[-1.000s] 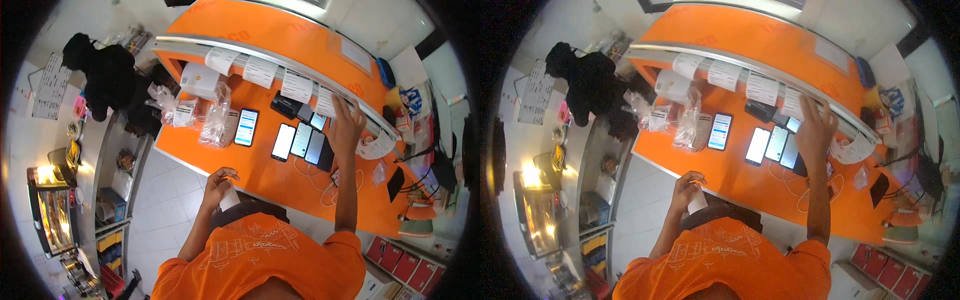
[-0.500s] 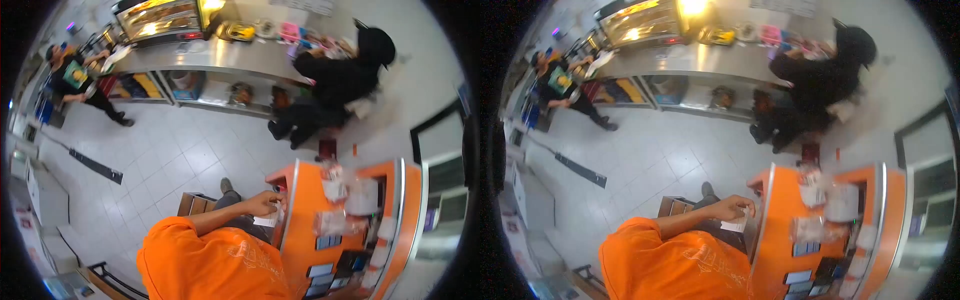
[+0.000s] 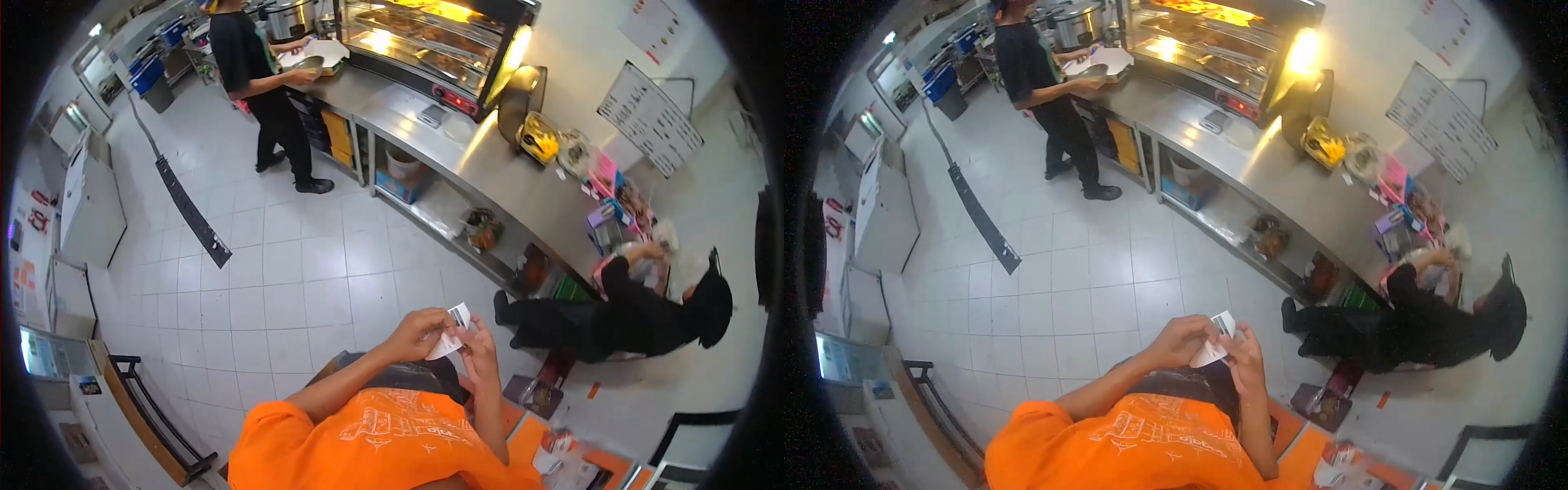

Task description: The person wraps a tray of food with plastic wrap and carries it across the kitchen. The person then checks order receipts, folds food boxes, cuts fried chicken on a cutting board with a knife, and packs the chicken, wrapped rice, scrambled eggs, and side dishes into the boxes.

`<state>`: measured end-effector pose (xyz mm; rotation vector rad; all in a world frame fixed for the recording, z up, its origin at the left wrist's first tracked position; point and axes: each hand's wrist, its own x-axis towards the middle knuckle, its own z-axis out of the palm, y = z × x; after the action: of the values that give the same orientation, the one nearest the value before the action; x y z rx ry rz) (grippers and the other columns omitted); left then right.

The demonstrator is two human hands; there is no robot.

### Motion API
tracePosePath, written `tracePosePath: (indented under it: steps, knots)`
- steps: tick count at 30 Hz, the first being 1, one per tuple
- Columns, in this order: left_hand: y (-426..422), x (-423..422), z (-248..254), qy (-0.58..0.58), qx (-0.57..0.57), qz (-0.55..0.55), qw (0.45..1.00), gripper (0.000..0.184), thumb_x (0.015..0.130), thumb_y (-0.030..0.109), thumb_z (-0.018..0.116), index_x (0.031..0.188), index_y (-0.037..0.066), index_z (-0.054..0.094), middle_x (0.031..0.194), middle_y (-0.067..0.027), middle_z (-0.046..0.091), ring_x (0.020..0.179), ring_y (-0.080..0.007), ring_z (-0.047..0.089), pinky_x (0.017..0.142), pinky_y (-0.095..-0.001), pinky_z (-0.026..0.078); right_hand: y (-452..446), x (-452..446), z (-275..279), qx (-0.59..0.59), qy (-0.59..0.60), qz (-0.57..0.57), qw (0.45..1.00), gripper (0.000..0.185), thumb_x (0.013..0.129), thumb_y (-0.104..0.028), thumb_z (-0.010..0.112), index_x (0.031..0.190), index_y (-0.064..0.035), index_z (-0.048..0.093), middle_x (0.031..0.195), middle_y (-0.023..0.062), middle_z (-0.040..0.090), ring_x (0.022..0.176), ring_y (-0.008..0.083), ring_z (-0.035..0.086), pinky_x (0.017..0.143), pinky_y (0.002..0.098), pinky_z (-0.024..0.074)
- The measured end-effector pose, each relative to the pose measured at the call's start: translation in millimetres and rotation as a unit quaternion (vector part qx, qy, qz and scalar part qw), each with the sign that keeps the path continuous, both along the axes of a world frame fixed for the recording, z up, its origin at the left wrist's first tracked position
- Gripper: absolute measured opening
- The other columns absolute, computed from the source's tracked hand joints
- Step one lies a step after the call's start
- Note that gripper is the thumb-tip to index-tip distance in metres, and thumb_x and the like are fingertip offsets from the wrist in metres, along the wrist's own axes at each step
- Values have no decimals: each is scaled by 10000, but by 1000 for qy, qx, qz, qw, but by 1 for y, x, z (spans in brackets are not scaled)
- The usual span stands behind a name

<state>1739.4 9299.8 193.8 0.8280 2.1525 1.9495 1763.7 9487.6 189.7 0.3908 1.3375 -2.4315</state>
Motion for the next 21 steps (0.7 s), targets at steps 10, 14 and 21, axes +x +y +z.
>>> tracePosePath:
  steps: [10,14,21]
  knots:
    - [-74,-166,-16,-228,102,241,938,263,881,39,625,1134,-33,611,1048,-91,658,937,-139,628,804,-281,518,-95,-262,19,153,205,97,962,415,802,26,710,1152,-41,498,996,59,634,890,100,604,754,225,487]
    - [-99,-283,2,-184,47,239,952,287,899,89,648,1149,-45,610,971,-76,675,876,-111,627,757,-260,517,-116,-392,48,172,263,71,947,413,803,40,695,1162,-26,501,943,79,642,870,93,611,742,213,493]
    - [-129,-491,71,-70,95,250,961,248,890,100,654,1082,-53,627,866,-69,678,708,-91,620,633,-243,505,-146,-581,156,384,466,7,797,240,815,-29,699,1042,-42,623,946,25,656,891,105,622,790,254,498]
